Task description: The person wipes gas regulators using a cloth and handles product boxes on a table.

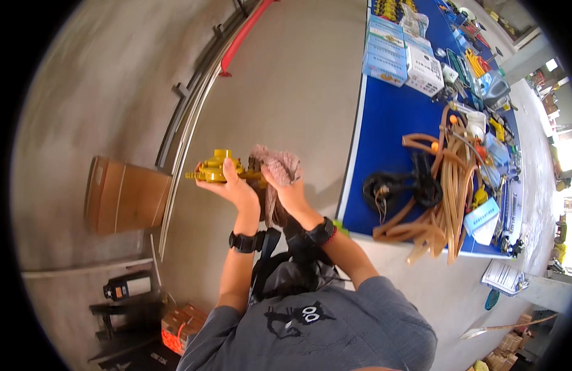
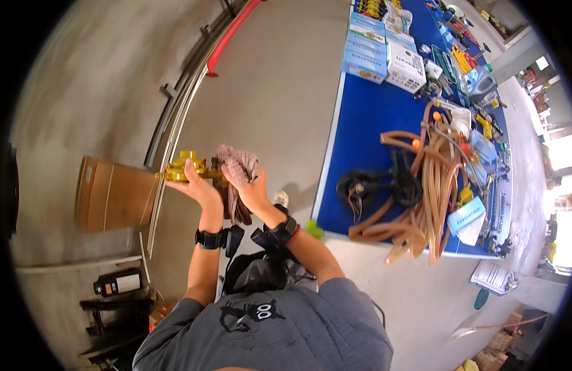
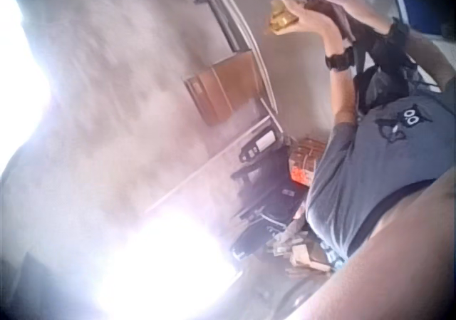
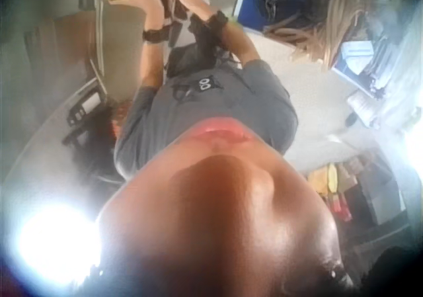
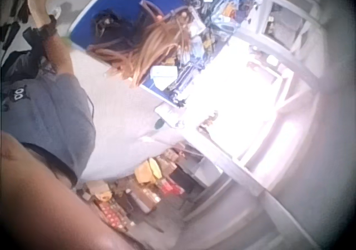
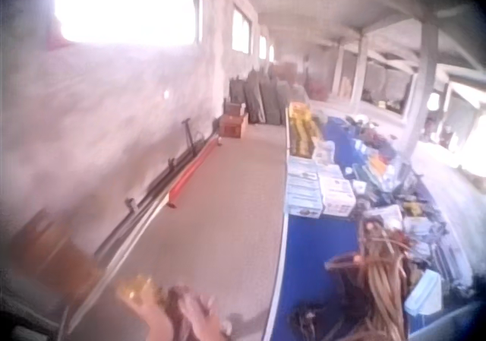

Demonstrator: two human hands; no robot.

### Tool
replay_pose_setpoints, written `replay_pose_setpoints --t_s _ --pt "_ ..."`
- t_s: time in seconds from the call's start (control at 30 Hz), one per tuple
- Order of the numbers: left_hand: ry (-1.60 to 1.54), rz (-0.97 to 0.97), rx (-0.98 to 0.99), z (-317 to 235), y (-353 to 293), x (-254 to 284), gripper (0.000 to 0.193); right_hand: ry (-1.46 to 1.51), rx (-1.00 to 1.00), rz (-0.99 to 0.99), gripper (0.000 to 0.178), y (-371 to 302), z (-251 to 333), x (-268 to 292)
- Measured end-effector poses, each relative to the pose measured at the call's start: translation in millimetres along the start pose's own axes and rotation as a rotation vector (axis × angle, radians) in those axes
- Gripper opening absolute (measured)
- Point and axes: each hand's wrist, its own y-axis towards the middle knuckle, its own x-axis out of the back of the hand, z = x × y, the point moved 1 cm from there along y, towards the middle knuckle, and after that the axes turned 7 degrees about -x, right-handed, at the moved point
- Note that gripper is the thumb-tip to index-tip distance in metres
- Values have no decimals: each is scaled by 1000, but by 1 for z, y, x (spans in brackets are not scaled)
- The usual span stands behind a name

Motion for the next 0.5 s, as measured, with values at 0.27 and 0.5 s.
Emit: replay_pose_setpoints --t_s 0.27,0.5 --pt "34 286 67 99 139 -107 49 155 -239 122 25 174 -82 -27" --pt "-134 170 271 129 309 -211 49 246 -569 148 36 333 -59 27"
